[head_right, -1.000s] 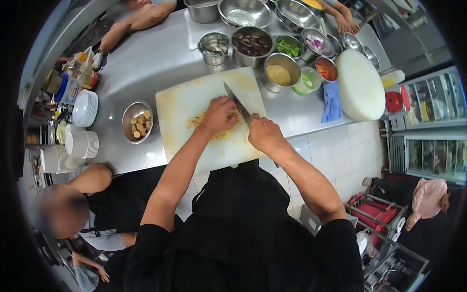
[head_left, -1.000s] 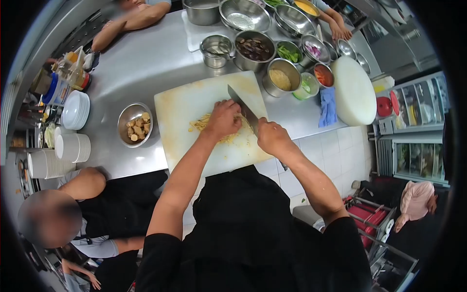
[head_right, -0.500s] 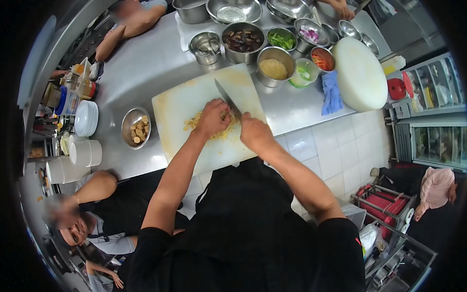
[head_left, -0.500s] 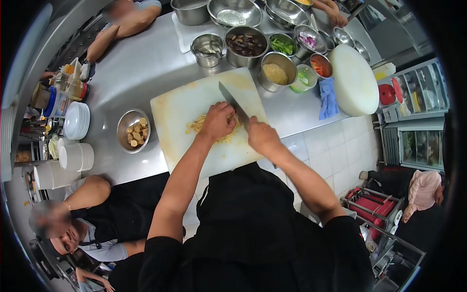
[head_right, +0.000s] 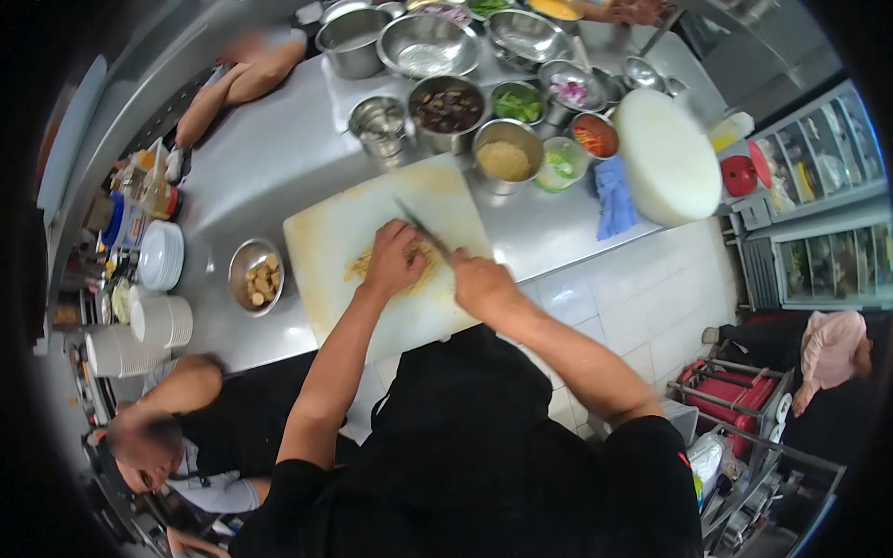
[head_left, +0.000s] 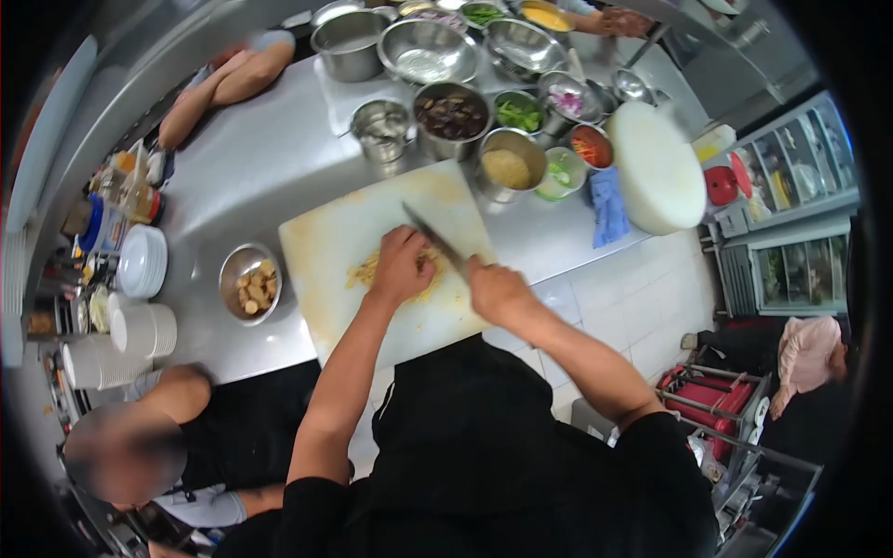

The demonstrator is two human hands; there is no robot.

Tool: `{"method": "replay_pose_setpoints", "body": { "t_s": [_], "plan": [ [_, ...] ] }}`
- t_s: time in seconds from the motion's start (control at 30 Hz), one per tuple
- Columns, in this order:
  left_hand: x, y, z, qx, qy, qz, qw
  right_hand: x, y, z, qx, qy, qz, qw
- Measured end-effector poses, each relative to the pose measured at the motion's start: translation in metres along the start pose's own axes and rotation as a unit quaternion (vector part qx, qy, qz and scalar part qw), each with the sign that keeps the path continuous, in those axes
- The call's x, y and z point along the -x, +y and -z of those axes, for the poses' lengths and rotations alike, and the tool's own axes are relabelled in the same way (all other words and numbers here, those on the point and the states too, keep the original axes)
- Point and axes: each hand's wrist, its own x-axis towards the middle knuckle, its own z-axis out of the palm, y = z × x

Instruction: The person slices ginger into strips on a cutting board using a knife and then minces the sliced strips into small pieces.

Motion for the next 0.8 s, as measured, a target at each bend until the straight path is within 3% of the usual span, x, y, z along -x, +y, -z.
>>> {"method": "replay_pose_setpoints", "body": {
  "t_s": [0.1, 0.13, 0.17, 0.2, 0.27, 0.4, 0.43, 0.5, 0.53, 0.57, 0.6, 0.63, 0.73, 0.77, 0.8],
  "plan": [
    [0.005, -0.010, -0.014, -0.024, 0.023, -0.044, 0.998, -0.017, 0.001, -0.048, -0.065, 0.006, -0.014, 0.998],
    [0.009, -0.022, -0.016, -0.007, -0.041, 0.014, 0.999, -0.027, 0.007, -0.070, -0.081, 0.033, 0.012, 0.996],
    [0.011, -0.030, -0.015, -0.019, -0.056, -0.014, 0.998, -0.023, 0.012, -0.071, -0.094, 0.121, 0.081, 0.985],
    [0.019, -0.043, -0.022, -0.034, -0.024, -0.015, 0.999, -0.040, 0.020, -0.093, -0.092, 0.138, 0.133, 0.977],
    [0.007, -0.020, -0.006, -0.003, -0.037, -0.034, 0.999, -0.012, 0.009, -0.049, -0.044, 0.107, 0.097, 0.989],
    [0.001, -0.016, -0.012, -0.013, -0.045, -0.070, 0.996, -0.009, -0.001, -0.043, -0.145, 0.094, 0.014, 0.985],
    [0.000, -0.009, -0.011, -0.005, -0.053, -0.049, 0.997, -0.002, -0.001, -0.028, -0.153, 0.078, 0.012, 0.985],
    [0.001, 0.005, -0.007, 0.007, -0.028, -0.049, 0.998, -0.003, 0.006, -0.027, -0.135, 0.142, 0.080, 0.977],
    [0.003, -0.011, -0.010, 0.032, -0.040, -0.032, 0.998, -0.012, 0.008, -0.034, -0.114, 0.123, 0.072, 0.983],
    [0.003, -0.011, -0.010, 0.037, -0.014, -0.035, 0.999, -0.011, 0.006, -0.029, -0.097, 0.042, 0.061, 0.993],
    [0.006, -0.024, -0.015, 0.024, -0.019, -0.023, 0.999, 0.003, 0.003, -0.016, -0.118, 0.043, 0.063, 0.990],
    [0.006, -0.029, -0.016, 0.011, -0.053, -0.030, 0.998, -0.002, 0.003, -0.028, -0.138, 0.061, 0.057, 0.987],
    [0.009, -0.026, -0.014, -0.006, -0.007, -0.074, 0.997, -0.028, -0.004, -0.070, -0.112, 0.107, 0.012, 0.988],
    [0.009, -0.027, -0.017, -0.007, -0.013, -0.087, 0.996, -0.072, 0.032, -0.154, -0.147, 0.399, 0.271, 0.864],
    [0.005, -0.021, -0.008, -0.019, -0.027, -0.087, 0.996, -0.050, 0.031, -0.115, -0.049, 0.336, 0.279, 0.898]
  ]
}}
